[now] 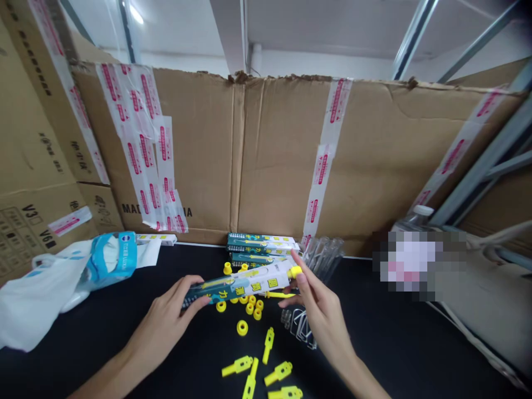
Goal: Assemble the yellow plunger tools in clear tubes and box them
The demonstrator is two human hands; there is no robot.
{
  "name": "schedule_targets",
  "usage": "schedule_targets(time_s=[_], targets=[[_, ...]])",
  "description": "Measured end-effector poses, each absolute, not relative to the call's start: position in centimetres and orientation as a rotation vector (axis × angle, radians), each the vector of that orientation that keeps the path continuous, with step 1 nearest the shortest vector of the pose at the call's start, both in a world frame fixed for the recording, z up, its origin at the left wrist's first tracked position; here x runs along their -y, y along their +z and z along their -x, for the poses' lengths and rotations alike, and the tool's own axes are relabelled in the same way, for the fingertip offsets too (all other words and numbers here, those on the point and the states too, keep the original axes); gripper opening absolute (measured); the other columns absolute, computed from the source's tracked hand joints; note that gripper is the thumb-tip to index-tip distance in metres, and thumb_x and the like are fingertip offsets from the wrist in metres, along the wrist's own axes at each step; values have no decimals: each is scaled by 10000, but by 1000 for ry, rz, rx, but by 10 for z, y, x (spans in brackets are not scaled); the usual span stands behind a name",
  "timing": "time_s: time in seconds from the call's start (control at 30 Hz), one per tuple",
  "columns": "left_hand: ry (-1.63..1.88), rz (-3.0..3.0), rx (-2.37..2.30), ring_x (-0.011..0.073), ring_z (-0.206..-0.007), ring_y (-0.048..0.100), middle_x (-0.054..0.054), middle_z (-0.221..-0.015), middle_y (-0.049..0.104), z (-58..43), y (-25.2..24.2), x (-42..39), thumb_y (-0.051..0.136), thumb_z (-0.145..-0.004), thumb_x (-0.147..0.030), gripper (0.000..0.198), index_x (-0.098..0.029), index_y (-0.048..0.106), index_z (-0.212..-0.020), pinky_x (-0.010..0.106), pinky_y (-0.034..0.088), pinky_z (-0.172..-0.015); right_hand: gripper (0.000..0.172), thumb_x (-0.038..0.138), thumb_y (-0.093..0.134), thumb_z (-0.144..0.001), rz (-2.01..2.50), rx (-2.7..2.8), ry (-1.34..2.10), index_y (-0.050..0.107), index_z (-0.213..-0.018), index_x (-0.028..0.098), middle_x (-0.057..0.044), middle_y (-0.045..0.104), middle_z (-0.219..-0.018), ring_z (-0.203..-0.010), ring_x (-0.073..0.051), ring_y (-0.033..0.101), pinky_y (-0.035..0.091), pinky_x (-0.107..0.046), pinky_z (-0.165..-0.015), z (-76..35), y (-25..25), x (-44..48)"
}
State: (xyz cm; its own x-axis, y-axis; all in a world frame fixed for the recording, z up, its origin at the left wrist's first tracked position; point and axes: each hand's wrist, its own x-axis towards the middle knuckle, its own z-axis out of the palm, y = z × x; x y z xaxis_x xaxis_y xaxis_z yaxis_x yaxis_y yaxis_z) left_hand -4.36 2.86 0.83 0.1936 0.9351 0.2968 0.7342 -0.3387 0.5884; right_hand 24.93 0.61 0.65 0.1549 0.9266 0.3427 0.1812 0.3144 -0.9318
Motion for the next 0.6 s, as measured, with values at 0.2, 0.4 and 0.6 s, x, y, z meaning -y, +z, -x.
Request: schedule_targets(time_s=[0.2,0.4,0.6], targets=[[916,-2146,-1509,239,-939,685,-1,-1066,698,40,-8,-36,467,-945,-519,278,-288,566,-1064,330,512,-817,582,534,554,-924,1056,1253,859,486,-1450,295,-28,588,-869,-669,-161,646,611,-309,-578,-245,16,-5],[1001,-2090,-1459,199,-739,658,-8,-897,699,37,-4,-37,489,-920,-555,330,-258,607,-1004,282,494,-688,639,460,588,-917,948,1296,862,377,-1507,334,-4,547,-821,-632,-156,609,607,-330,-591,-242,18,-3],[1047,-2047,-1532,182,-570,595,-14,-709,638,41,-8,-41,323,-962,-584,437,-237,590,-964,263,439,-549,530,426,530,-959,953,1477,778,409,-1474,406,-11,451,-950,-611,-131,608,587,-356,-613,-244,4,-7]])
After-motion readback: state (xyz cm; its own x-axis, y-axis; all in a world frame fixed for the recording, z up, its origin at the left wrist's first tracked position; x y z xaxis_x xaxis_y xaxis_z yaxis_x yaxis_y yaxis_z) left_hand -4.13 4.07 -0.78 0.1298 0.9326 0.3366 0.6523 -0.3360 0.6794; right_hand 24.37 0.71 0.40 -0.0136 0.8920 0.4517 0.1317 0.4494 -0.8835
